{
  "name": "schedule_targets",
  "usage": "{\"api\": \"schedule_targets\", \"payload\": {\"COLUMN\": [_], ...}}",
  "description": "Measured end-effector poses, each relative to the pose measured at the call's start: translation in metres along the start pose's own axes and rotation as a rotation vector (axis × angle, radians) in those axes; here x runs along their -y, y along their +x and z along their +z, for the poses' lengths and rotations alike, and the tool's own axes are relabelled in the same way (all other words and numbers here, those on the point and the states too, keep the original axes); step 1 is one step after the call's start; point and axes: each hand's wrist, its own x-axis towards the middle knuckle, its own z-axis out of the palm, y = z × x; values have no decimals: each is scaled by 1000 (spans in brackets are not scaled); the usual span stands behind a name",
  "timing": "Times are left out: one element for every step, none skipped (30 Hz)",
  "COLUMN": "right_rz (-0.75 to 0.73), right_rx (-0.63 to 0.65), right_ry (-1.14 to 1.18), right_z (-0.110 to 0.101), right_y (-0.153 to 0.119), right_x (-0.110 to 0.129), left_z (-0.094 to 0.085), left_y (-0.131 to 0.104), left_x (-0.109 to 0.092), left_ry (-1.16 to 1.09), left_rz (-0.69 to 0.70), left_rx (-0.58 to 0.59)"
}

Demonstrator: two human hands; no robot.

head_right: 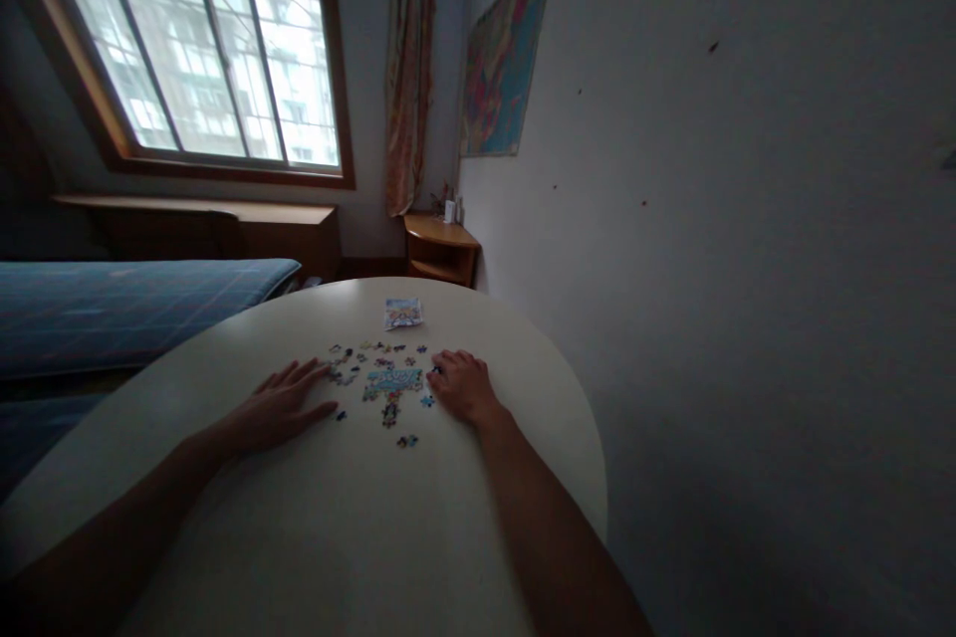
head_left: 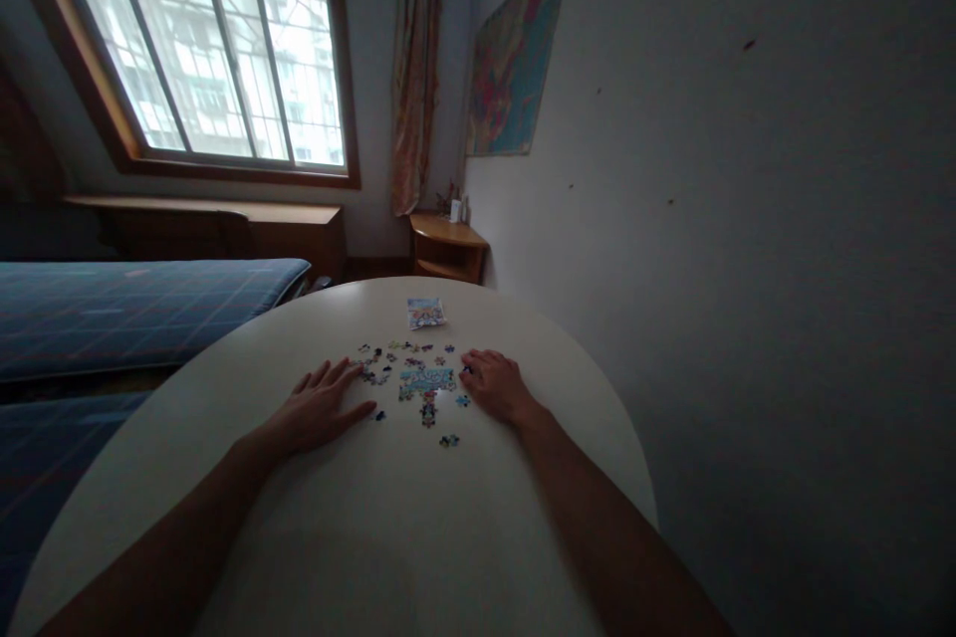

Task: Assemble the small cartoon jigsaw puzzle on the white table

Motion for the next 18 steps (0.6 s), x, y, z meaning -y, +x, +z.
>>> {"api": "schedule_targets", "payload": {"right_rz": [-11, -18, -21, -19, -14, -7, 2, 9, 13, 14, 15, 18, 21, 24, 26, 26, 23, 18], "right_rx": [8, 8, 0, -16, -32, -48, -59, -66, -68, -68, -68, -70, -73, -78, -85, -93, -100, -108], "right_ry": [-7, -12, -13, -10, -5, 3, 12, 18, 23, 25, 25, 23, 20, 18, 17, 17, 18, 22], "right_z": [0, -1, -2, -4, -5, -7, -9, -10, -11, -12, -12, -12, -12, -12, -11, -11, -11, -10], "right_y": [0, -1, -1, -2, -2, -2, -2, -2, -2, -1, -1, -1, -1, -1, -1, -1, -1, -1], "right_x": [1, 1, 1, 1, 1, 0, 0, -1, -1, -1, -1, -1, -1, -1, -1, -2, -2, -3], "left_z": [0, -1, -1, -2, -3, -4, -4, -5, -6, -7, -7, -7, -7, -7, -6, -5, -4, -3], "left_y": [0, 0, -1, -1, -1, -1, -2, -2, -2, -2, -2, -2, -2, -2, -2, -2, -2, -2], "left_x": [0, -1, -1, -2, -3, -4, -5, -6, -6, -7, -8, -8, -8, -7, -6, -5, -4, -4], "left_ry": [0, -2, -5, -7, -11, -14, -17, -19, -19, -17, -13, -9, -5, 0, 5, 10, 16, 23], "left_rz": [-2, -2, -3, -5, -8, -12, -16, -18, -19, -20, -19, -16, -15, -16, -17, -15, -14, -12], "left_rx": [1, 2, 3, 8, 13, 15, 16, 17, 19, 23, 25, 26, 29, 30, 30, 27, 23, 14]}}
